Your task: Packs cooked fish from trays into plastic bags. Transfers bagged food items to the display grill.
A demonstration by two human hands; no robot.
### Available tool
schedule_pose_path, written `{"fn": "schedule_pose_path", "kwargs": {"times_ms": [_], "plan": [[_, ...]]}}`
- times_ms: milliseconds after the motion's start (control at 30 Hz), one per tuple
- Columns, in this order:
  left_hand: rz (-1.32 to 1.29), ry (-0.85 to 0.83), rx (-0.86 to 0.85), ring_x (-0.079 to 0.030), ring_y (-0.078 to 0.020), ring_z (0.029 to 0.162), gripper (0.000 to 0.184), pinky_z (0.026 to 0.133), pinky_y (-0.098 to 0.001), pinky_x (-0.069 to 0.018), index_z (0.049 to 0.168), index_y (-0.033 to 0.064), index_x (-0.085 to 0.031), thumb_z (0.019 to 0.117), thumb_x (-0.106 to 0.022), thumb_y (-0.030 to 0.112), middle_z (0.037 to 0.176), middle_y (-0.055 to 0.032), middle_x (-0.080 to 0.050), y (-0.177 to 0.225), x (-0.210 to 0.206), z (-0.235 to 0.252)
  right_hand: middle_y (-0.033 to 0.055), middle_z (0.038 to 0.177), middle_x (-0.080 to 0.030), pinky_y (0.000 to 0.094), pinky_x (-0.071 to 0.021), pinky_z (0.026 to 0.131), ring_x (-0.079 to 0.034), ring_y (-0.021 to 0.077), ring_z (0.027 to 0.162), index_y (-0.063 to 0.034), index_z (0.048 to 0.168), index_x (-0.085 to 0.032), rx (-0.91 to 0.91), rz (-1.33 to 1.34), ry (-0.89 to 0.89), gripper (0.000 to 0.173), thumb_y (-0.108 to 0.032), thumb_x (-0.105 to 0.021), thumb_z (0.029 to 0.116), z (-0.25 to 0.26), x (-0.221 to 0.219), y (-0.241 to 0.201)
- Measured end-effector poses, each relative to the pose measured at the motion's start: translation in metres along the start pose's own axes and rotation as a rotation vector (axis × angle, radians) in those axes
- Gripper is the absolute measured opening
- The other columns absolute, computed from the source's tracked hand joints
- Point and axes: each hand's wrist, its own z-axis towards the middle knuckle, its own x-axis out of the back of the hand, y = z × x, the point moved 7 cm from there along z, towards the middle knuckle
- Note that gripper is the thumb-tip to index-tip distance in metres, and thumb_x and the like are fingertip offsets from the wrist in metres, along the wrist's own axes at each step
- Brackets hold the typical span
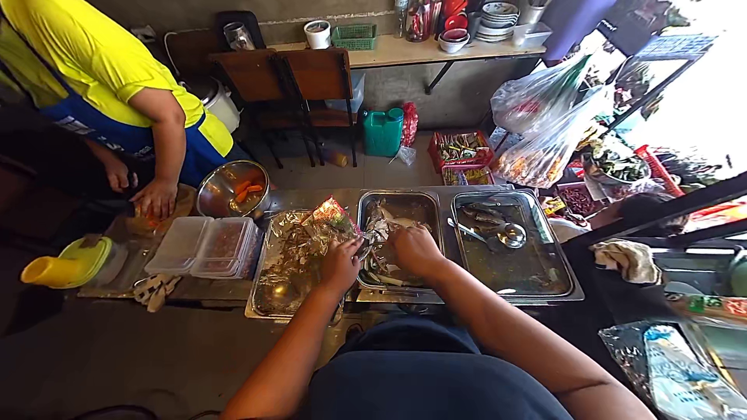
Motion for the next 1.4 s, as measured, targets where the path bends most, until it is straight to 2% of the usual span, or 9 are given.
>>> {"fn": "schedule_pose_path", "kwargs": {"times_ms": [200,367,533,633,733,900,1000,1167,1400], "plan": [[0.037,-0.016,0.010,-0.049,-0.0261,0.139,0.056,0.115,-0.0419,-0.0372,0.153,0.0187,-0.051,0.0989,-0.047,0.006,0.157,0.0023,-0.048,0.008,-0.014,-0.001,0.0206,0.112,-0.072,0.0630,-0.0495,0.094,-0.067,0.0398,0.112,-0.0046,0.111,-0.071,-0.111,0.089,-0.101,0.040,-0.031,-0.042,0.1083,-0.013,0.008,0.019],[-0.032,-0.037,0.003,-0.045,-0.0265,0.143,0.058,0.119,-0.0415,-0.0333,0.154,0.0134,-0.048,0.0977,-0.050,0.003,0.159,-0.0028,-0.046,0.005,-0.019,0.000,0.0135,0.115,-0.073,0.0587,-0.0439,0.108,-0.065,0.0326,0.118,-0.0103,0.114,-0.076,-0.036,0.210,0.001,0.034,-0.031,-0.049,0.1075,-0.035,0.001,0.084],[-0.175,0.017,-0.008,-0.046,-0.0250,0.144,0.055,0.120,-0.0392,-0.0350,0.151,0.0096,-0.051,0.0974,-0.048,-0.002,0.157,-0.0092,-0.048,-0.003,-0.012,-0.004,0.0072,0.119,-0.072,0.0569,-0.0361,0.112,-0.060,0.0306,0.124,-0.0203,0.120,-0.076,-0.235,0.126,0.098,0.032,-0.033,-0.049,0.1073,-0.064,-0.032,0.142],[-0.246,0.024,-0.024,-0.052,-0.0250,0.138,0.054,0.114,-0.0368,-0.0424,0.150,0.0079,-0.053,0.0967,-0.049,-0.003,0.155,-0.0143,-0.048,-0.006,-0.006,-0.006,0.0094,0.111,-0.073,0.0549,-0.0387,0.109,-0.062,0.0320,0.117,-0.0185,0.118,-0.076,-0.263,0.061,0.198,0.032,-0.030,-0.048,0.1074,-0.066,-0.056,0.143],[-0.265,0.024,-0.007,-0.060,-0.0223,0.127,0.053,0.106,-0.0338,-0.0491,0.149,0.0086,-0.053,0.0968,-0.051,-0.002,0.155,-0.0131,-0.048,-0.010,0.000,-0.005,0.0102,0.106,-0.074,0.0543,-0.0422,0.105,-0.064,0.0328,0.110,-0.0157,0.114,-0.077,-0.209,0.081,0.268,0.031,-0.027,-0.049,0.1070,-0.060,-0.075,0.125],[-0.284,0.041,0.007,-0.059,-0.0214,0.129,0.051,0.106,-0.0330,-0.0489,0.147,0.0077,-0.055,0.0970,-0.053,-0.001,0.157,-0.0120,-0.045,-0.016,0.006,-0.004,0.0119,0.109,-0.074,0.0550,-0.0424,0.105,-0.065,0.0338,0.112,-0.0103,0.114,-0.076,-0.124,0.173,0.189,0.034,-0.026,-0.047,0.1069,-0.042,-0.094,0.085],[-0.285,0.054,0.001,-0.062,-0.0204,0.122,0.051,0.102,-0.0324,-0.0515,0.147,0.0062,-0.055,0.0965,-0.053,-0.001,0.157,-0.0119,-0.046,-0.015,0.010,-0.005,0.0110,0.115,-0.074,0.0543,-0.0420,0.107,-0.065,0.0305,0.116,-0.0091,0.115,-0.075,-0.147,0.256,0.110,0.035,-0.027,-0.046,0.1073,-0.034,-0.104,0.073],[-0.283,0.049,0.023,-0.064,-0.0196,0.118,0.050,0.099,-0.0313,-0.0522,0.147,0.0060,-0.054,0.0978,-0.055,0.001,0.157,-0.0114,-0.046,-0.014,0.013,-0.007,0.0115,0.121,-0.073,0.0558,-0.0398,0.111,-0.064,0.0296,0.123,-0.0106,0.118,-0.075,-0.221,0.402,0.015,0.035,-0.026,-0.045,0.1075,-0.028,-0.112,0.085],[-0.325,0.083,0.021,-0.065,-0.0209,0.111,0.053,0.093,-0.0318,-0.0543,0.150,0.0075,-0.052,0.0973,-0.055,0.000,0.155,-0.0140,-0.046,-0.020,0.017,-0.007,0.0083,0.121,-0.074,0.0580,-0.0380,0.111,-0.064,0.0287,0.122,-0.0143,0.118,-0.077,-0.261,0.453,0.164,0.033,-0.026,-0.048,0.1073,-0.050,-0.101,0.116]]}}
